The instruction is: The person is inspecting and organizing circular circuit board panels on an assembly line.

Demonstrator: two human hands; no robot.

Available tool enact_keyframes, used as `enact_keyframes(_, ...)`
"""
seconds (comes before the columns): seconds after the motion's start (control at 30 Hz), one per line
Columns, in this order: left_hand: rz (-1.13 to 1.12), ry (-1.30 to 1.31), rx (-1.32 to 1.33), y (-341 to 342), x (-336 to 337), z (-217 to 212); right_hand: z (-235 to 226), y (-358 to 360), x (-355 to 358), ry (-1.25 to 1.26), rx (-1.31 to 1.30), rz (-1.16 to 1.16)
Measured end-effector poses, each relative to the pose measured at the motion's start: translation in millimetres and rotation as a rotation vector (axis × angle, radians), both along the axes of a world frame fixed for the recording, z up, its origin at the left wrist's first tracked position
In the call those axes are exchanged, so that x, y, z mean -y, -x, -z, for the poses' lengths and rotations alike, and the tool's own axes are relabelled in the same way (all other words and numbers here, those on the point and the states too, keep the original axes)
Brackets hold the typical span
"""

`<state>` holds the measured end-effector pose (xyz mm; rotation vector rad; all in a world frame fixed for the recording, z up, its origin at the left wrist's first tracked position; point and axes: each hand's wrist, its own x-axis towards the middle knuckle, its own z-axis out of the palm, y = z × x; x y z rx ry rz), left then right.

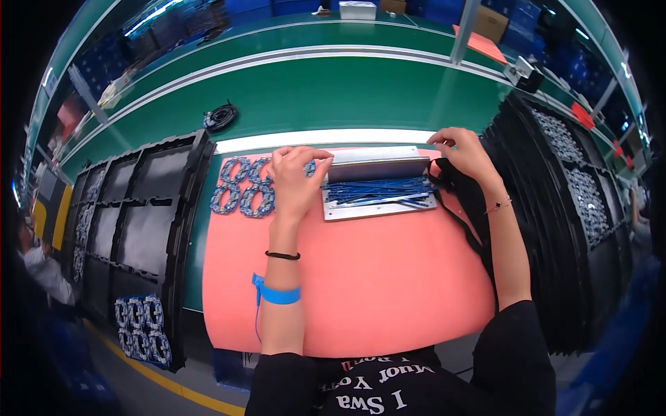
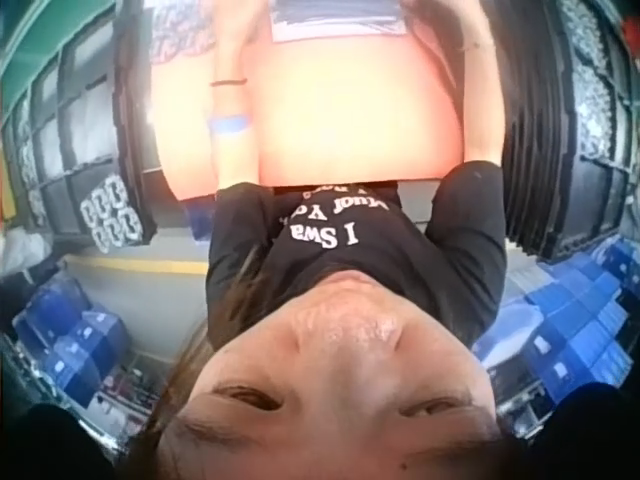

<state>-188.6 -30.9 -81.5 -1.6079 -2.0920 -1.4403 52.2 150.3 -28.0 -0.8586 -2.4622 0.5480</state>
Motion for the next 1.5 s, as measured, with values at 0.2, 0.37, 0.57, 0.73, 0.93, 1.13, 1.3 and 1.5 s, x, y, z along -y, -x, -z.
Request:
enact_keyframes(0.2, 0.000, -0.033, -0.051, 1, -2, 3, 8, -11, 8, -0.032, -0.018, -0.047)
enact_keyframes(0.37, -0.033, -0.021, -0.010, 2, 3, 1, 5, -8, 15, 0.018, -0.018, -0.036)
enact_keyframes(0.57, -0.035, -0.016, -0.001, 1, 3, 1, 4, -7, 18, 0.000, -0.033, -0.014)
enact_keyframes(0.73, -0.034, -0.013, -0.020, 3, 2, 4, 2, -6, 24, -0.045, -0.042, 0.010)
enact_keyframes(0.93, -0.030, -0.014, -0.014, 3, 2, 3, 2, -5, 26, -0.080, -0.044, 0.019)
enact_keyframes(1.13, -0.030, -0.035, -0.054, 2, 2, 2, 1, -1, 27, -0.018, -0.018, 0.009)
enact_keyframes(1.3, -0.025, -0.052, -0.057, 1, 2, 0, 4, 2, 21, 0.027, -0.017, 0.019)
enact_keyframes(1.5, 0.003, -0.070, -0.037, 0, 1, 1, 10, 2, 10, 0.148, -0.084, -0.030)
